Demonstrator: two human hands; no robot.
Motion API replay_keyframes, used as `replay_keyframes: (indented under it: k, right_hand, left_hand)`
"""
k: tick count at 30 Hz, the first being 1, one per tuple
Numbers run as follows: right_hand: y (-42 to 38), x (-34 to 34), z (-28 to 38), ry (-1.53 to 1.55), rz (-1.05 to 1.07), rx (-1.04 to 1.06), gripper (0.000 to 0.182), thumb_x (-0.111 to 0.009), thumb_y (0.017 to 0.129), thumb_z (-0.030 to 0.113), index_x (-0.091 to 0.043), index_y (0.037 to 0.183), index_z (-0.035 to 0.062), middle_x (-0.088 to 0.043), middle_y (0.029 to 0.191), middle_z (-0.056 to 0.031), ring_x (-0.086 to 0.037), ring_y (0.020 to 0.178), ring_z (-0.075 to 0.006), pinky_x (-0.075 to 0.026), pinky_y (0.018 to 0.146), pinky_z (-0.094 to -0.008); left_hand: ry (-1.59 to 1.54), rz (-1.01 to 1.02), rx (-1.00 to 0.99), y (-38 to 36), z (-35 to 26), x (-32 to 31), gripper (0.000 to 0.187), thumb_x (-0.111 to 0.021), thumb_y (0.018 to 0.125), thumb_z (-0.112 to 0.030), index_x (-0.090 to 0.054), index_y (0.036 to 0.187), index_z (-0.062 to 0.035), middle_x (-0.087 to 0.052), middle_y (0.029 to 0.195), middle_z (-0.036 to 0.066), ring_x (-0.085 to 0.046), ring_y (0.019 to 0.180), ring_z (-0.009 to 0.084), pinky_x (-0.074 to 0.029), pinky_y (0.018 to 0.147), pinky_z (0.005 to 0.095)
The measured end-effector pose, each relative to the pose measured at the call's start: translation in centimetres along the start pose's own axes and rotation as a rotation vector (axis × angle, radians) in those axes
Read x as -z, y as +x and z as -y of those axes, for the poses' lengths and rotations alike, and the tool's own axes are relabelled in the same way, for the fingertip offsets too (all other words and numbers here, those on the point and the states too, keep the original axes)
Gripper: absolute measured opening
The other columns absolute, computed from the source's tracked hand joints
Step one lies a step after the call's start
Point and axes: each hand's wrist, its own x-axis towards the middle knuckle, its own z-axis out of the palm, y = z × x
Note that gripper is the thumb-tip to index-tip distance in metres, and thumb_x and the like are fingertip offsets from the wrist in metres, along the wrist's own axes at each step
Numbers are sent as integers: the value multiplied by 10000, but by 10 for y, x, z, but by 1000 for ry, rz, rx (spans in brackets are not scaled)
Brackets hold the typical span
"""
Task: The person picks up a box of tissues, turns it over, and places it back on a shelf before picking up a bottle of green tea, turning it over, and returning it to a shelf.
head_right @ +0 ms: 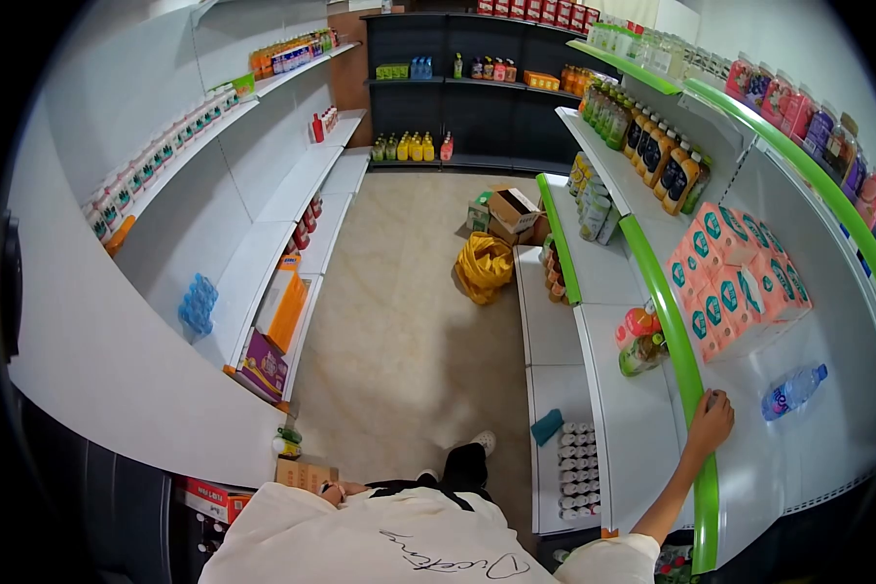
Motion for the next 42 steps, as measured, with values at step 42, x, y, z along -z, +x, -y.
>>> replay_keyframes:
  k: [42]
  right_hand:
    - [11, -21, 7, -97, -110, 88, 221, -534, 878, 146, -568, 1017, -23, -566, 1117, -196, -529, 1057, -360, -374, 989, -470]
  left_hand:
    - [-106, -9, -139, 154, -156, 139, 441, -495, 835, -383, -606, 1068, -25, -652, 958, 175, -624, 855, 296, -485, 757, 381]
